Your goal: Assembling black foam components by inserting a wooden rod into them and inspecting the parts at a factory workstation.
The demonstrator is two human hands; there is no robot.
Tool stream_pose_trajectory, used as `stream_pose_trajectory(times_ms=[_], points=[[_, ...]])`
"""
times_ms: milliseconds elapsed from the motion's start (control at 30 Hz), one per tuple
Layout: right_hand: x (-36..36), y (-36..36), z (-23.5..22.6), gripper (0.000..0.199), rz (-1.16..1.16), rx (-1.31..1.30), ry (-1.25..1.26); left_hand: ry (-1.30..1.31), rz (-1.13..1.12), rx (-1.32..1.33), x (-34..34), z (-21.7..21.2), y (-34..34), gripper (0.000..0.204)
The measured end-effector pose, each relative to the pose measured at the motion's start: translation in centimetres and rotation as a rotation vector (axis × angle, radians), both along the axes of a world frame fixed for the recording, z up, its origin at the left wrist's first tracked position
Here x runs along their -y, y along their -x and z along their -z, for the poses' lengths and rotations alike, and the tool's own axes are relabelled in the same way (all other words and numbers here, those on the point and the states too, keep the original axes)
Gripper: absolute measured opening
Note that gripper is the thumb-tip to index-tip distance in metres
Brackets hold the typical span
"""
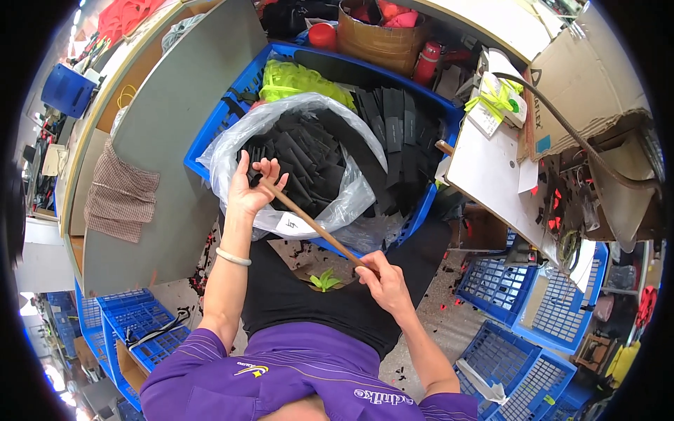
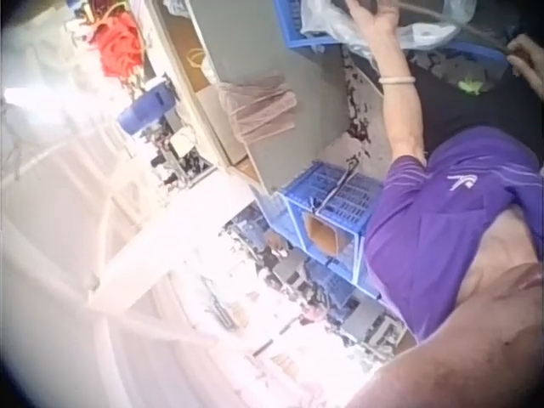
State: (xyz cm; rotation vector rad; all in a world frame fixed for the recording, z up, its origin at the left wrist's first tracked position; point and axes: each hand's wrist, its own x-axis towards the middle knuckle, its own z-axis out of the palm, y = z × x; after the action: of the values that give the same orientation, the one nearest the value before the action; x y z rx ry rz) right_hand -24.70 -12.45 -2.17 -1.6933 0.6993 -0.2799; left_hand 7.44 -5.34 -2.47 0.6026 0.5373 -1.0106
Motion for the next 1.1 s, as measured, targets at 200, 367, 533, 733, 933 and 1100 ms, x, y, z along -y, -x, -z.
stream_pose_trajectory(times_ms=[200,367,533,733,933,1100], points=[[-0.8,-1.9,-1.7,0.012,-0.012,-0.039,0.076,-0.08,0.001,0.194,-0.2,-2.2,1.8,0.043],[-4.4,-7.5,-0.7,0.01,0.161,0.192,-0.236,-0.048,0.107,0.692,1.1,-1.9,7.6,0.043],[-2.4,-7.6,-4.0,0.01,0.073,0.207,-0.353,0.036,0.195,0.675,0.2,-4.4,8.4,0.042],[-2.0,-5.8,-4.1,0.011,0.01,0.054,-0.256,0.104,0.151,0.604,0.0,-4.1,6.6,0.041],[-3.5,-9.2,-4.8,0.01,0.027,0.229,-0.444,0.139,0.024,0.742,-1.3,-5.1,6.7,0.049],[-5.1,-5.9,-3.8,0.011,0.093,0.181,-0.676,0.16,-0.114,0.708,-1.8,-4.8,4.3,0.053]])
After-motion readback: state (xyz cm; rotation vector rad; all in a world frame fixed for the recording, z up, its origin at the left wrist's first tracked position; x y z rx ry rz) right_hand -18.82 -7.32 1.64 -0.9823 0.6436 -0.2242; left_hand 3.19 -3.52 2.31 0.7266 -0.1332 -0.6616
